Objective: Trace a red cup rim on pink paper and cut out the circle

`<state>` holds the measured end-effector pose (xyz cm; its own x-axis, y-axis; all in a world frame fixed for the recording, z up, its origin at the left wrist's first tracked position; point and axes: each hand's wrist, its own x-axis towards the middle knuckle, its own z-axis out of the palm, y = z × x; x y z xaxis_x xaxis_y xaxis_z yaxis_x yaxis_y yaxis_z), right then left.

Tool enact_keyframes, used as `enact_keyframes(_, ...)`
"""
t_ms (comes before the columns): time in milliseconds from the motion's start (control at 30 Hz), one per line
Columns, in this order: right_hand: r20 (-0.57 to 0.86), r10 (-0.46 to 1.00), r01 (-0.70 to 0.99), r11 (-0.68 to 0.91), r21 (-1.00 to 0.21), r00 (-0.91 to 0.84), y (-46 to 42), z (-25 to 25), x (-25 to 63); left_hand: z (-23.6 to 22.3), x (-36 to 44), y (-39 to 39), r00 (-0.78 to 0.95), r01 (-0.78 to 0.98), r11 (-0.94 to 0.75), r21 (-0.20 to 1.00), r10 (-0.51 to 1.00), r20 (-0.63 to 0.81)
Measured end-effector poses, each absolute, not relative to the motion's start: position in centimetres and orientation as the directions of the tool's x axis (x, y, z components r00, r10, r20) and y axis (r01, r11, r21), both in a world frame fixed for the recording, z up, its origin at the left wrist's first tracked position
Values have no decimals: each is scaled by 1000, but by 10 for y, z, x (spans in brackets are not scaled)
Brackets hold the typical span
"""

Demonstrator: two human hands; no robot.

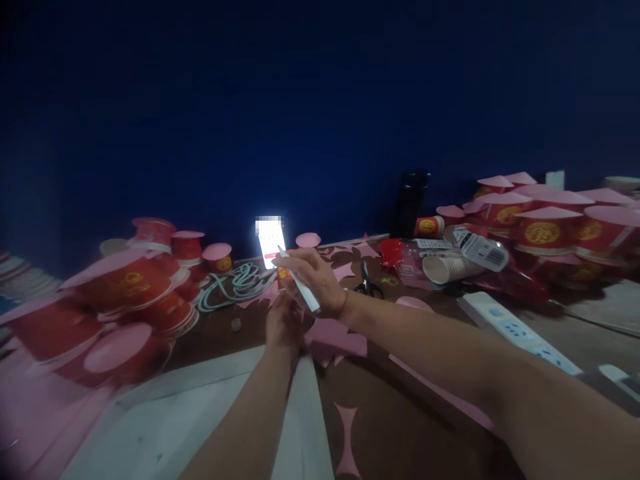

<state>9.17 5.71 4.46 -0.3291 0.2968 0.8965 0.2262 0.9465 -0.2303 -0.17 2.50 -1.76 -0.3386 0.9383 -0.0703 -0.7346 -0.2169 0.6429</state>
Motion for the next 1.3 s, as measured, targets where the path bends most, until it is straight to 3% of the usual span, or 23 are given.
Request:
enact_keyframes(67, 909, 314, 255, 935, -246, -276, 63, 37, 93, -17, -2, 25, -356, -757, -207, 619, 926, -126)
enact_keyframes(133, 895, 417, 316, 881, -353, -161, 63, 23, 92, -17, -3, 26, -353, -774, -194, 603, 923, -156)
enact_keyframes(300, 832, 540, 369, 804, -465, -127, 45, -1, 88, -17, -3, 27, -346, -786, -217, 579, 930, -121)
enact_keyframes(633, 822, 543, 299, 824, -482, -169, 23, -4, 79, -13, -6, 20, -364, -739, -226, 635, 926, -95)
enact_keyframes(833, 770, 628, 316, 758, -571, -114, 29, -7, 87, -11, -4, 22, -394, -743, -244, 623, 913, -112)
enact_keyframes(1300, 760, 625, 332, 765, -551, -178, 35, -10, 87, -15, -5, 25, -355, -735, -203, 646, 928, -113)
